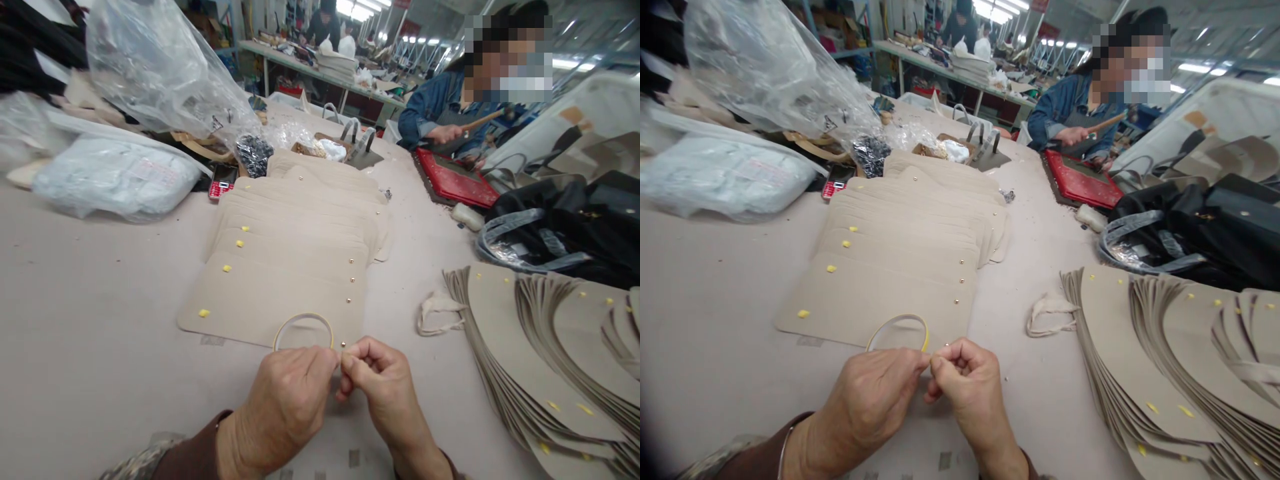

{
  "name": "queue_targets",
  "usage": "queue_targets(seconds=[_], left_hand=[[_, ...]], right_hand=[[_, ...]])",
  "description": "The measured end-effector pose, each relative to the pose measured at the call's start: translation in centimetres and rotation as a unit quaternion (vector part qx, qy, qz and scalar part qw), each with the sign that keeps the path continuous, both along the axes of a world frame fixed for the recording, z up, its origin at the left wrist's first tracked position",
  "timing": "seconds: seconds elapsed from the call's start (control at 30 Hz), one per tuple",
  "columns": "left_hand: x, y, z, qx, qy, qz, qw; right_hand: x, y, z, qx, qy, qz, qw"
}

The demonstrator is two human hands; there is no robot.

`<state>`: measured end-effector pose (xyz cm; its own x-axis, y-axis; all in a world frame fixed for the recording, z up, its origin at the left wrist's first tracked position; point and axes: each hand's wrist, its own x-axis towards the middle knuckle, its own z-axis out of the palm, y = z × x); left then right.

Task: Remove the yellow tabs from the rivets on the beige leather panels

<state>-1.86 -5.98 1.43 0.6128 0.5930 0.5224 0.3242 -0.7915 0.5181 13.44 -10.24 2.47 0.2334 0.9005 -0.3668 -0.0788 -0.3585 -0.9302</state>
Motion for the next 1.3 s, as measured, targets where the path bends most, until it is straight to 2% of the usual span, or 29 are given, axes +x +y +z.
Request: queue_targets(seconds=[0.07,0.2,0.23,0.27,0.4,0.47,0.53,0.67,0.83,1.07,1.3], left_hand=[[0.0,0.1,-0.1,-0.004,-0.008,0.003,1.000],[-0.1,0.1,-0.3,0.010,0.015,0.035,0.999],[-0.1,0.0,-0.2,0.016,0.018,0.041,0.999],[0.0,-0.1,0.0,0.023,0.015,0.043,0.999],[0.1,-1.1,1.6,0.045,-0.013,0.017,0.999],[-0.2,-1.0,2.1,0.050,-0.007,0.016,0.999],[-0.9,-0.1,1.9,0.054,0.030,0.048,0.997],[-3.0,2.8,0.1,0.075,0.187,0.115,0.973],[-3.9,3.9,-1.4,0.057,0.302,0.118,0.944],[-3.7,3.7,-1.7,0.036,0.295,0.115,0.948],[-3.9,3.9,-2.0,0.017,0.285,0.108,0.952]], right_hand=[[-0.1,-0.1,-0.1,0.003,0.016,0.008,1.000],[-0.6,-0.3,0.1,0.077,-0.153,-0.017,0.985],[-0.7,-0.2,0.1,0.084,-0.169,-0.020,0.982],[-0.7,-0.1,0.1,0.080,-0.154,-0.020,0.985],[0.0,1.0,-1.0,0.013,0.022,-0.056,0.998],[1.1,1.4,-1.5,-0.016,0.042,-0.076,0.996],[2.2,1.3,-1.7,-0.041,0.012,-0.074,0.996],[3.5,0.7,-1.9,-0.055,-0.050,-0.049,0.996],[3.1,0.6,-2.6,-0.054,-0.116,0.002,0.992],[2.8,1.0,-2.3,-0.030,-0.267,0.098,0.958],[2.0,1.7,-1.5,0.011,-0.366,0.119,0.923]])
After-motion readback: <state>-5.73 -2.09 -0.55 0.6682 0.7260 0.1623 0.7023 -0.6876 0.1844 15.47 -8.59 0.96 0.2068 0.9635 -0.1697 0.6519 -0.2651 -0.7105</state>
